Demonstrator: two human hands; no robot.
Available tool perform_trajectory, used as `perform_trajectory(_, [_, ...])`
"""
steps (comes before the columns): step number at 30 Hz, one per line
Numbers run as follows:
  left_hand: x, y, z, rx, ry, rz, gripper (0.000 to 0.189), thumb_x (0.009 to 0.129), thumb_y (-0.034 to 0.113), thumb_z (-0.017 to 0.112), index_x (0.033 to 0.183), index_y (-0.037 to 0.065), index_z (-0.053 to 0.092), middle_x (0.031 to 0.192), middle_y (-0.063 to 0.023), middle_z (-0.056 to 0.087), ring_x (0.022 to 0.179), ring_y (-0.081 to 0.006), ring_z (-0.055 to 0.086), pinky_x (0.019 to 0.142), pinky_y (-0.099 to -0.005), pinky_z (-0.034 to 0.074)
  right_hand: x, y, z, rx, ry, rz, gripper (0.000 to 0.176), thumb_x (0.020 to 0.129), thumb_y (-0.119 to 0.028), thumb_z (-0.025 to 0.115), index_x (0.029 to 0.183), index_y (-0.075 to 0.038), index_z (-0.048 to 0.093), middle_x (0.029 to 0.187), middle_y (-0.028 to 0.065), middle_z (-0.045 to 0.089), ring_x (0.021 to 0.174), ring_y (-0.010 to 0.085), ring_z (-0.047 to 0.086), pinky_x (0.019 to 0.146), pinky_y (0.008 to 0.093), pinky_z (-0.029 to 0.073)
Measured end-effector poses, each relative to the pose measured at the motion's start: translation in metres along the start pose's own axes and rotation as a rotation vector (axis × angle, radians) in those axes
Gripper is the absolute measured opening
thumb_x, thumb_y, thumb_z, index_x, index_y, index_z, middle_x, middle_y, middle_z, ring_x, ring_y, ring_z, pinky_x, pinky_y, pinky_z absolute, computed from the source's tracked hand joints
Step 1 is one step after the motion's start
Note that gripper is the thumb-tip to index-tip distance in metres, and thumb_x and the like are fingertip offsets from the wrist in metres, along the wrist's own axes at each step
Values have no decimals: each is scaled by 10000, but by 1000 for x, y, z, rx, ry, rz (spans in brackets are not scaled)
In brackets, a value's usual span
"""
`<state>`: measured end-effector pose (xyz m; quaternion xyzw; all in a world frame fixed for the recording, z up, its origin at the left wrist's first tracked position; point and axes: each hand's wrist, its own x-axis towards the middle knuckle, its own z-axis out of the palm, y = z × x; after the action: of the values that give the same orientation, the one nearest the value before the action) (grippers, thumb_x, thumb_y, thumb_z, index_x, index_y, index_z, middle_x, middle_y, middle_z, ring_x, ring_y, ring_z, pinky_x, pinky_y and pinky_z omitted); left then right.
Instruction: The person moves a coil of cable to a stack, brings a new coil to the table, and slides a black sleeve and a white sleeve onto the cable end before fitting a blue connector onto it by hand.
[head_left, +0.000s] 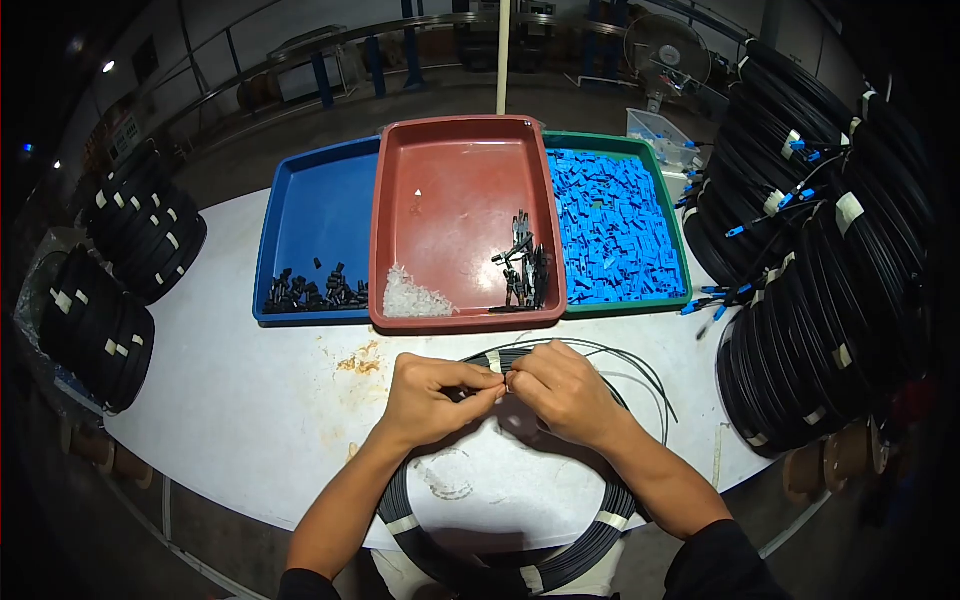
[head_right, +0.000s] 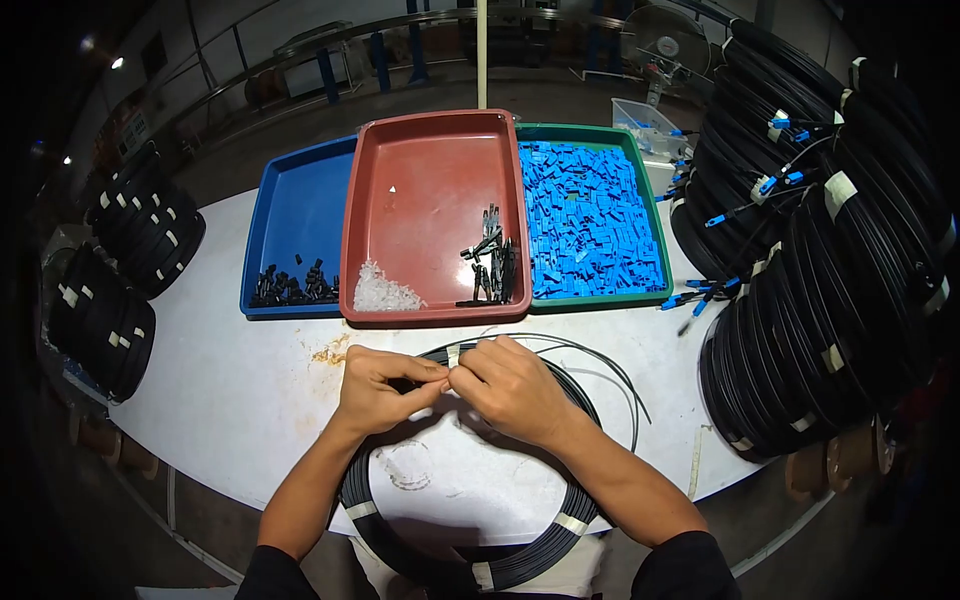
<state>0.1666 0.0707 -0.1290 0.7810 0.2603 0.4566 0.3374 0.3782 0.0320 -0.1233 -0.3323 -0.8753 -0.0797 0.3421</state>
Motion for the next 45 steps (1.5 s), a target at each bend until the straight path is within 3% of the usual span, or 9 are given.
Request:
perform_trajectory(6, [4, -10, -2, 469, -157, 682, 107, 745, 0, 804, 848, -8, 777, 786, -134, 764, 613, -219, 716, 555, -308, 564, -7, 3, 11, 430, -122, 349, 200, 789, -18, 666, 926, -30, 520, 817, 178, 617, 805, 408, 615, 725, 446, 453])
perform_trajectory(12, [2, 0, -3, -121, -56, -313, 91, 810, 52, 809, 874, -11, 794, 789, -108, 777, 663, -107, 724, 608, -234, 564, -2, 6, 5, 66, 35, 50, 139, 796, -69, 650, 925, -58, 600, 856, 66, 606, 809, 246, 587, 715, 372, 460])
perform_trajectory(16, [-1, -7, -2, -181, -58, -315, 101, 811, 53, 817, 880, -18, 793, 789, -103, 777, 673, -106, 726, 607, -219, 558, -1, 5, 4, 32, 78, -29, 133, 778, -86, 664, 890, -60, 597, 855, 68, 607, 797, 256, 581, 719, 369, 466])
perform_trajectory(21, [3, -9, -6, 219, -80, 281, 155, 748, 20, 832, 891, -8, 778, 861, -112, 777, 662, -158, 723, 593, -254, 565, -3, 3, 1, 83, -7, 24, 125, 825, -67, 675, 895, -47, 573, 872, 113, 650, 795, 296, 626, 712, 388, 486])
perform_trajectory(24, [3, -10, -6, 527, -180, 674, 209, 697, 10, 839, 893, 18, 767, 918, -122, 773, 659, -242, 721, 567, -313, 562, -5, -2, 3, 539, -236, 618, 111, 899, -40, 652, 928, -19, 547, 857, 173, 666, 778, 362, 656, 692, 429, 503])
perform_trajectory(31, [-1, 0, -1, -201, -82, -336, 162, 850, 33, 796, 959, -78, 750, 862, -136, 778, 773, -120, 743, 680, -235, 589, -4, 7, 6, 185, 51, 54, 240, 712, -15, 701, 919, -40, 581, 849, 92, 613, 781, 317, 592, 745, 396, 488])
perform_trajectory(34, [-2, -4, -1, -419, -93, -421, 133, 851, 13, 783, 945, -76, 756, 844, -134, 777, 762, -123, 742, 681, -241, 590, -2, 2, -1, 72, 39, -23, 173, 777, -32, 711, 902, -28, 592, 841, 115, 639, 790, 332, 622, 734, 416, 492])
perform_trajectory(39, [6, -3, -4, 604, -161, 764, 166, 717, -2, 824, 874, -10, 772, 865, -152, 771, 685, -245, 727, 619, -304, 586, -6, 5, 4, 566, -150, 505, 112, 891, -74, 686, 933, -11, 603, 826, 164, 667, 815, 362, 656, 732, 429, 500])
perform_trajectory(45, [-1, -6, 0, 100, 26, 42, 114, 794, 56, 822, 887, -3, 791, 789, -130, 768, 672, -179, 745, 626, -283, 582, -5, 8, 8, 282, 7, 179, 264, 726, 29, 737, 937, -13, 583, 884, 147, 645, 829, 350, 631, 752, 422, 504])
